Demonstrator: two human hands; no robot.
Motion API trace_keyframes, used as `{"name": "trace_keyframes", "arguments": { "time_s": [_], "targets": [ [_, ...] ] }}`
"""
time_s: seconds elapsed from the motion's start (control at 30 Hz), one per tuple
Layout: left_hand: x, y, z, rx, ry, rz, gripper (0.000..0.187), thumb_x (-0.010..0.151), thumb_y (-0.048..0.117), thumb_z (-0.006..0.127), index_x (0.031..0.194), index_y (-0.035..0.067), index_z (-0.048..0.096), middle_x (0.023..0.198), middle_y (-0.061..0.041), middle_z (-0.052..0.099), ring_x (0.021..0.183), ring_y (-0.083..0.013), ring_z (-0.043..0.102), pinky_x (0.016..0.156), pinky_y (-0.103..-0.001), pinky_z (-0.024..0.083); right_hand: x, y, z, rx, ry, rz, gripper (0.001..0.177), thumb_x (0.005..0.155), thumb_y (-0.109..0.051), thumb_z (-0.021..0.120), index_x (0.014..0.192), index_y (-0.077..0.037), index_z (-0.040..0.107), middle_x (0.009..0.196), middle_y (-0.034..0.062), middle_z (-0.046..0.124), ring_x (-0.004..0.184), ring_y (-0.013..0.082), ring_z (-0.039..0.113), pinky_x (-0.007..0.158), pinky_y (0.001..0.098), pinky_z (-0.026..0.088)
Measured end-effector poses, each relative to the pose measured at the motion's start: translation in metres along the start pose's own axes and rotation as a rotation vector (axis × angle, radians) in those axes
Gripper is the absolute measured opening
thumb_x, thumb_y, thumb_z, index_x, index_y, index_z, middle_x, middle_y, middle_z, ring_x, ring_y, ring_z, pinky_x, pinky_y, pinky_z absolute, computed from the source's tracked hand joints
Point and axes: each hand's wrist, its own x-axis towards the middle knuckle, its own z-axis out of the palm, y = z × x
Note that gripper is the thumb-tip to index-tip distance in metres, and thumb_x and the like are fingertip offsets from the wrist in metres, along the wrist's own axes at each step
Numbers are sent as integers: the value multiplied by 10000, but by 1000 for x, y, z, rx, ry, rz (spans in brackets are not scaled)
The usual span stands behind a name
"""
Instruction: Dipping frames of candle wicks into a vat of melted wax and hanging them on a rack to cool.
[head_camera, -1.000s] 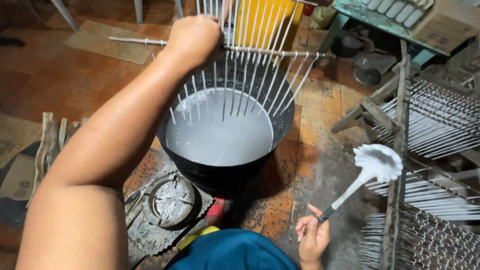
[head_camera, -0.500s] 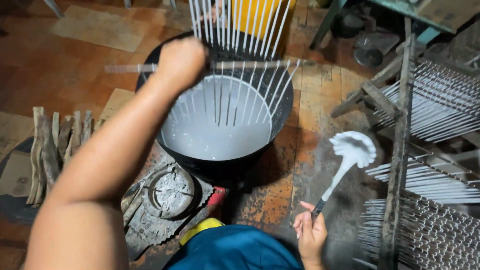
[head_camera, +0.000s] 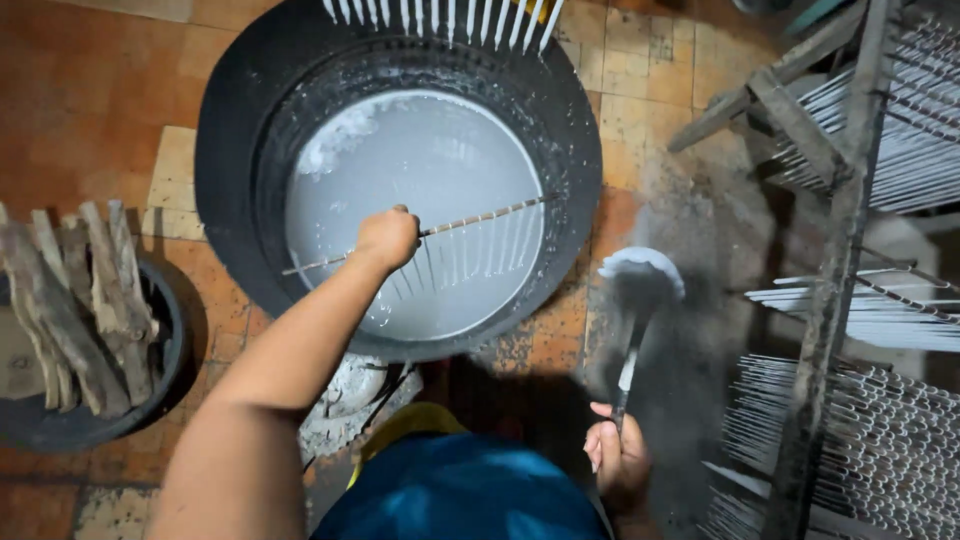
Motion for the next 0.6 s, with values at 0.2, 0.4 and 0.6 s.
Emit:
{"name": "trace_keyframes", "arguments": {
  "time_s": [0.2, 0.4, 0.6],
  "targets": [
    [99, -31, 78, -165, -41, -81, 359, 886, 85, 494, 1132, 61, 755, 1166, -150, 661, 1053, -427, 696, 857, -516, 591, 10, 0, 24, -24, 63, 33, 412, 1054, -300, 465, 1136, 14, 719, 560, 24, 609, 422, 95, 475, 424, 242, 352],
    [132, -42, 115, -236, -151, -194, 377, 900, 140, 509, 1195, 51, 727, 1236, -147, 652, 1121, -435, 675, 914, -528, 564, 8, -32, 54, -41, 300, 210, 410, 998, -282, 553, 1174, 41, 733, 544, 88, 580, 376, 139, 417, 368, 264, 307],
    [134, -46, 132, -233, -197, -155, 361, 923, 263, 587, 1216, 119, 741, 1261, -135, 648, 1143, -396, 675, 951, -483, 563, 11, -10, 42, 18, 227, 138, 445, 1010, -317, 532, 1140, 67, 717, 497, 97, 593, 313, 115, 411, 322, 225, 290]
  ]
}}
